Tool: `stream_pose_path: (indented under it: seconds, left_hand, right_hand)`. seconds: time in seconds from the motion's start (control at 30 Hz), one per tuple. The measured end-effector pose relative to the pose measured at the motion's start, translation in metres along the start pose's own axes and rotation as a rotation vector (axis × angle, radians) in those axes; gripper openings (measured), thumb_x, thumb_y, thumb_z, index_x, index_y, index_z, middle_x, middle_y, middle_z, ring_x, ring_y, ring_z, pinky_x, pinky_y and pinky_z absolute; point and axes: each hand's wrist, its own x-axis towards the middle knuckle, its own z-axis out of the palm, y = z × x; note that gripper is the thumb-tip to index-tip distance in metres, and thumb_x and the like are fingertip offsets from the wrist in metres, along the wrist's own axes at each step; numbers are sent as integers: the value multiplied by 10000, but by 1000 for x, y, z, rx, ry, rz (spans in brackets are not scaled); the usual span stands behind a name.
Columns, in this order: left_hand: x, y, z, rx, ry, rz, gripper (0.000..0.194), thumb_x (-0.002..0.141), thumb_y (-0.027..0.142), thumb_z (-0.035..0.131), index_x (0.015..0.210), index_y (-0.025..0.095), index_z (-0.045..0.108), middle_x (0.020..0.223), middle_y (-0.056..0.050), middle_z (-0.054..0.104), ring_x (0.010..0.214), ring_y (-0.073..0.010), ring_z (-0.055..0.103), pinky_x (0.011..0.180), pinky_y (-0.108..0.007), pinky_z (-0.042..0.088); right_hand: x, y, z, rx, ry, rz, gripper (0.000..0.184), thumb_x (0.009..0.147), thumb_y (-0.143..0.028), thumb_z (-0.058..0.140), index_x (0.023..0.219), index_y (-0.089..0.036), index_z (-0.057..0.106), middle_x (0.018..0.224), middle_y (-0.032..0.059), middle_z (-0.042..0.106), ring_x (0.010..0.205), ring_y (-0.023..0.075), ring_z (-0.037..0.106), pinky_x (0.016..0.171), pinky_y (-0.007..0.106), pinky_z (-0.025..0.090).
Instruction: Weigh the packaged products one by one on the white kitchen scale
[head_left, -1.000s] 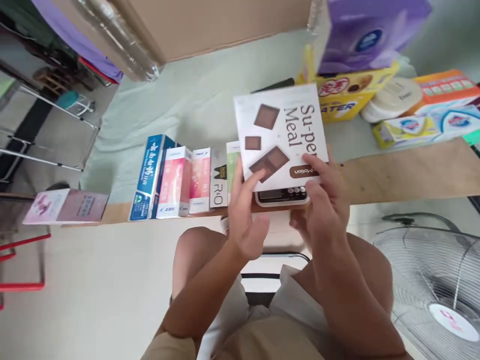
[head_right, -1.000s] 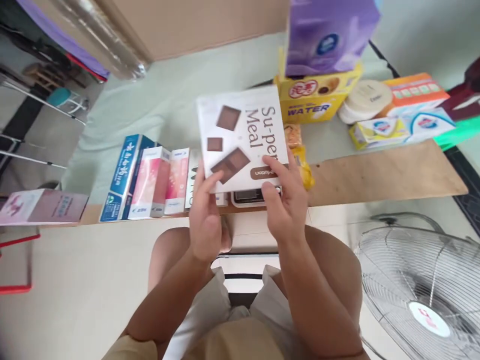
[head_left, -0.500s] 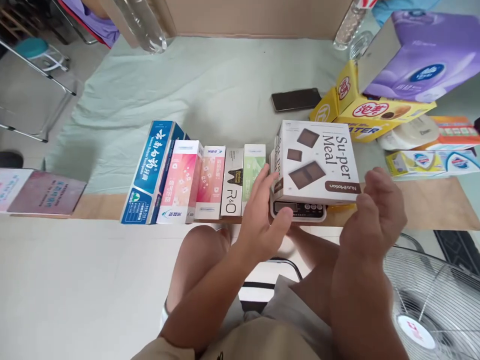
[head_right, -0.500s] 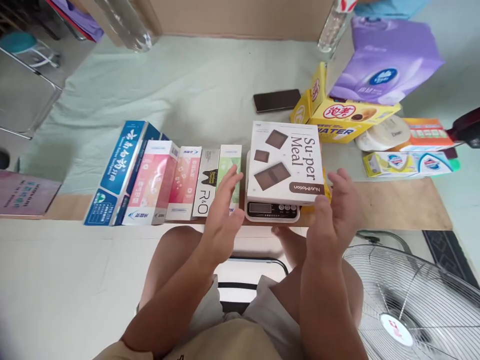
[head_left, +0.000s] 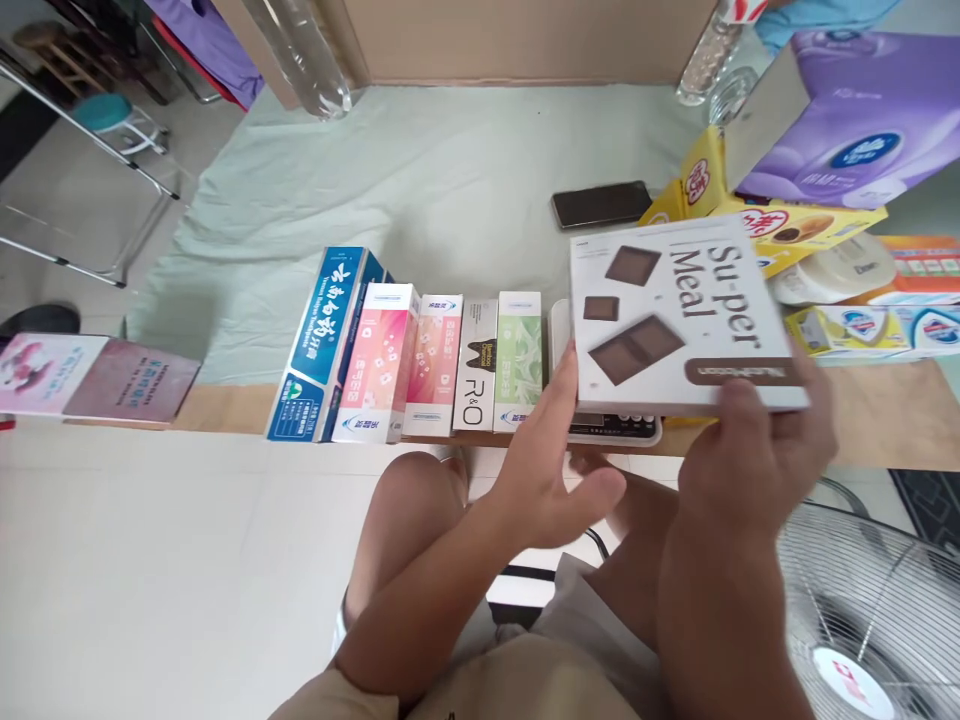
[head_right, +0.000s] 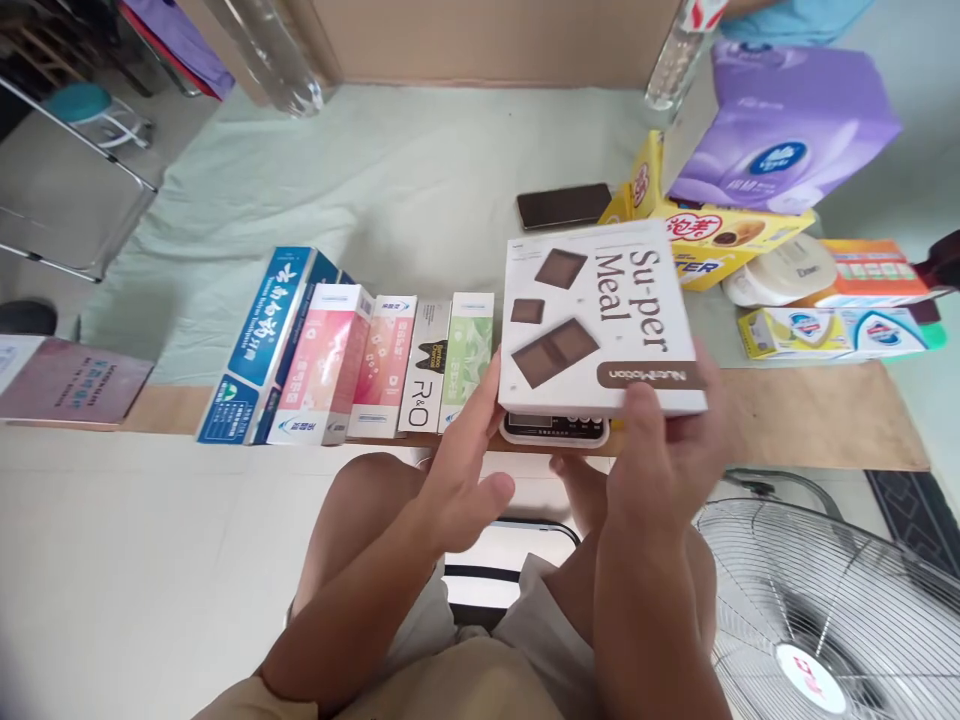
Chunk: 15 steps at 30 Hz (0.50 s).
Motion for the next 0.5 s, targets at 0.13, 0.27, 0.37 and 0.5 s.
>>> stream_pose_path:
  seconds: [0.13,0.27,0.37,0.5]
  left_hand:
    - [-8,18,-15,10,-3,208,973,981,736,493,1738,313,53,1834,-29,128,1695,-371,154,1391,-589,240]
    - [-21,47,-48,88,24,257,945,977,634,612,1731,315,141,1825,-31,168,1685,-356,217,1370,-570,317]
    - [-33,63,-82,166,167,198,714,1006,434,643,1655,303,374,1720,-68,445,1608,-320,424,1319,-527,435]
    - [-50,67,-128,263,527,237,384,996,206,608,1373,267,656,1391,-85,705,1359,-260,641,1193,-457,540]
  right_hand:
    - [1,-26,12,332,-64,-126,452,654,-312,767,1099,-386,796,1186,-52,779,1300,284,690,1292,601,435]
    - [2,-44,34,347,-320,98,403,636,-418,788,1037,-381,775,1243,-11,752,1369,342,638,1229,665,476]
    - [5,-45,68,368,-409,180,307,622,-387,676,919,-329,727,1099,20,759,1292,353,674,1163,671,520]
    - [23,-39,130,439,-438,157,332,541,-309,542,852,-284,656,914,23,714,1173,344,711,1058,630,600]
